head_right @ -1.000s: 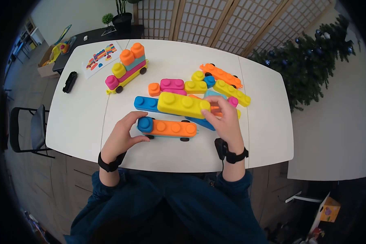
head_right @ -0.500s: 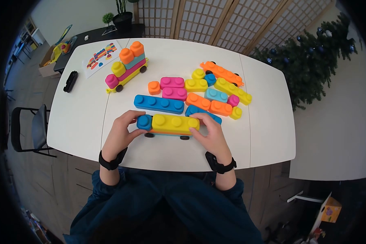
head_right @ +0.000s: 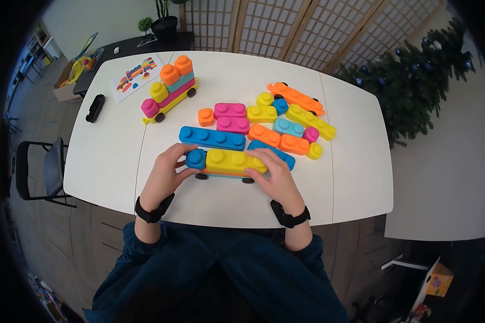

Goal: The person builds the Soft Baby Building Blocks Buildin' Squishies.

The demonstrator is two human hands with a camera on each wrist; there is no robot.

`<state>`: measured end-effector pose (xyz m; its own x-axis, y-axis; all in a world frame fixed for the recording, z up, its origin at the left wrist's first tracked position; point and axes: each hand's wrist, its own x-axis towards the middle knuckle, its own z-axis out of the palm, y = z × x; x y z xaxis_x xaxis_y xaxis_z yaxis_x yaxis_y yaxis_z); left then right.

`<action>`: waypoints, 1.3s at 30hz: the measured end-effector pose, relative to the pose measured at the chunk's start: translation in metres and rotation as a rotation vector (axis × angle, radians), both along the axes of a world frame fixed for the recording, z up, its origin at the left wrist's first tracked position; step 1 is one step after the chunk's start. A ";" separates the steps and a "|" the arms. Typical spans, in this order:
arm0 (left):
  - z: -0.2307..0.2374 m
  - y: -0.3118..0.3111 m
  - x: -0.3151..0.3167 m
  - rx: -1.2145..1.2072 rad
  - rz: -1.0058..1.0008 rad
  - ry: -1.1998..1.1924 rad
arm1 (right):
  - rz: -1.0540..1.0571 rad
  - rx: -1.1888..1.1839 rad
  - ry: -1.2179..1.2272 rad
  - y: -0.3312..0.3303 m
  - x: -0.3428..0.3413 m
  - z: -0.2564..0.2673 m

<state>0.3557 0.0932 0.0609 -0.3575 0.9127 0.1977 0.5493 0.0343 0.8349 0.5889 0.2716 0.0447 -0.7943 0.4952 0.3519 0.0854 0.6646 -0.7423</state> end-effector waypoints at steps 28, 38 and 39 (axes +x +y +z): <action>0.011 0.002 -0.030 -0.160 -0.113 0.045 | -0.046 -0.025 -0.056 -0.008 0.003 -0.001; -0.001 0.134 -0.085 -0.036 -0.292 0.469 | -0.126 0.013 0.000 -0.015 0.009 -0.001; -0.009 0.146 -0.086 -0.033 -0.296 0.470 | -0.123 0.015 0.005 -0.015 0.009 -0.001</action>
<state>0.2697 0.2396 0.0515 0.0347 0.9691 0.2440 0.8525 -0.1562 0.4989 0.5980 0.2571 0.0437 -0.7261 0.5836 0.3635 0.1635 0.6601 -0.7332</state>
